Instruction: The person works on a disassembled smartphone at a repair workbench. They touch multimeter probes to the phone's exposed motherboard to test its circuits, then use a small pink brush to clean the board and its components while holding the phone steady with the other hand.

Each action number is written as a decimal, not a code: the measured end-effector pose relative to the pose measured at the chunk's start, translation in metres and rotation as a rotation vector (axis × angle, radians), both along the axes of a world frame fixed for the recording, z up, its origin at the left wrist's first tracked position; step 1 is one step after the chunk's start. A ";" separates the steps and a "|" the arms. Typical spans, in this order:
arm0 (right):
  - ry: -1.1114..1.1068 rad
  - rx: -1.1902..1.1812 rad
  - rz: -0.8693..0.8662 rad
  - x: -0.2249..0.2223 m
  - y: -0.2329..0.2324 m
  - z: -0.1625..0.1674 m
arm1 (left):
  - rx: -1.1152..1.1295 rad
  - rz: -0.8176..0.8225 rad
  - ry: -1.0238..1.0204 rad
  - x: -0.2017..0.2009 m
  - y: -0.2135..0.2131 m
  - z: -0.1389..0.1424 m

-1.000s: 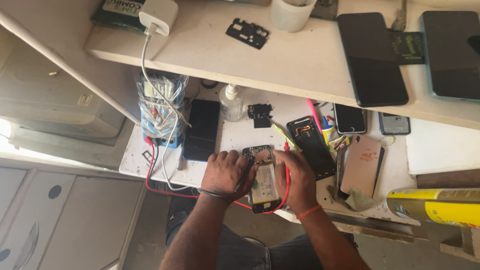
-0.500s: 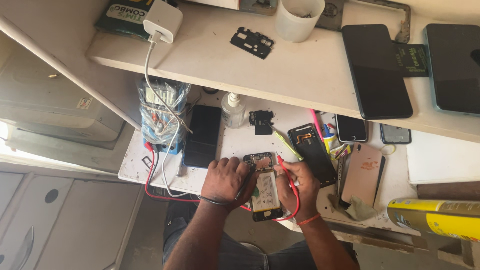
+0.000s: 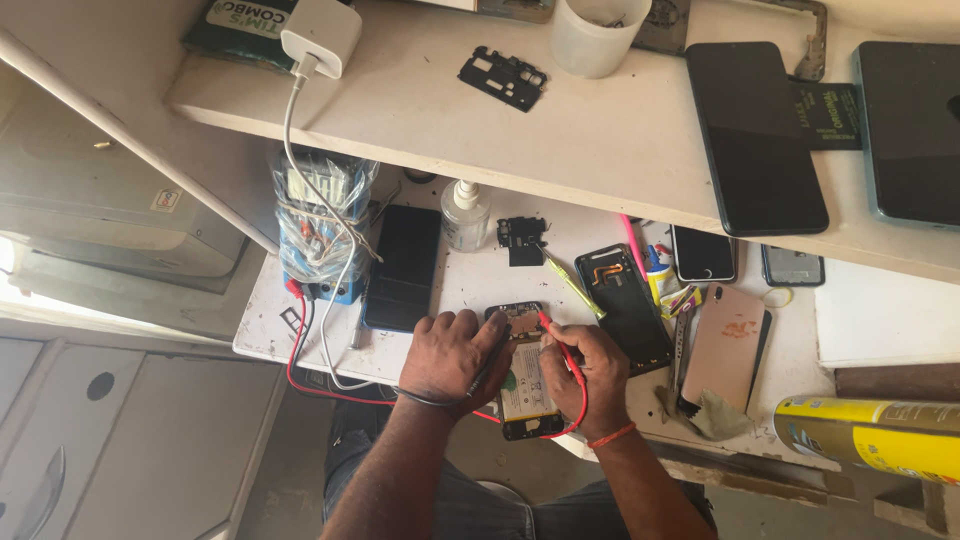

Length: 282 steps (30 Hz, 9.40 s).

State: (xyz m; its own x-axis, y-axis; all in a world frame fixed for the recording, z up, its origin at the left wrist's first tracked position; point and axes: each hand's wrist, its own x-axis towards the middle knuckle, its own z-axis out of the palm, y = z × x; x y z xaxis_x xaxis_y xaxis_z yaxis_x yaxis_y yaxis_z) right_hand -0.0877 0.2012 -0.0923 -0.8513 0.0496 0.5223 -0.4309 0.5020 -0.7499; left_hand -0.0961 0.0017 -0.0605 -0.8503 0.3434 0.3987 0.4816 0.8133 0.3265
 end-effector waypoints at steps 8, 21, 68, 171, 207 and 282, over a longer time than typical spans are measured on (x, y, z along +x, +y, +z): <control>0.017 0.006 0.011 0.000 0.001 -0.001 | -0.021 -0.007 -0.016 0.002 0.000 0.000; 0.000 0.021 0.036 0.003 -0.003 0.003 | -0.029 -0.018 -0.011 0.004 -0.003 0.000; -0.787 0.751 -0.544 -0.003 0.096 0.051 | -0.009 0.002 -0.040 0.005 -0.017 -0.001; 0.027 -0.052 -0.074 0.001 -0.031 -0.002 | -0.013 0.003 -0.033 0.005 -0.023 -0.001; 0.069 0.019 0.001 0.006 -0.034 0.008 | -0.008 0.005 -0.022 0.007 -0.025 -0.004; 0.004 0.013 -0.005 0.014 -0.028 -0.001 | -0.011 0.004 -0.056 0.020 -0.021 0.000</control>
State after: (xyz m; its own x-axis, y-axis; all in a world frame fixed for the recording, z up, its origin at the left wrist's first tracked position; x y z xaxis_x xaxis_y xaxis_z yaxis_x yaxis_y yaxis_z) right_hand -0.0733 0.1731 -0.0931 -0.8489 0.0470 0.5265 -0.4314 0.5141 -0.7414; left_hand -0.0759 -0.0196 -0.0602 -0.8727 0.3436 0.3469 0.4592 0.8190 0.3440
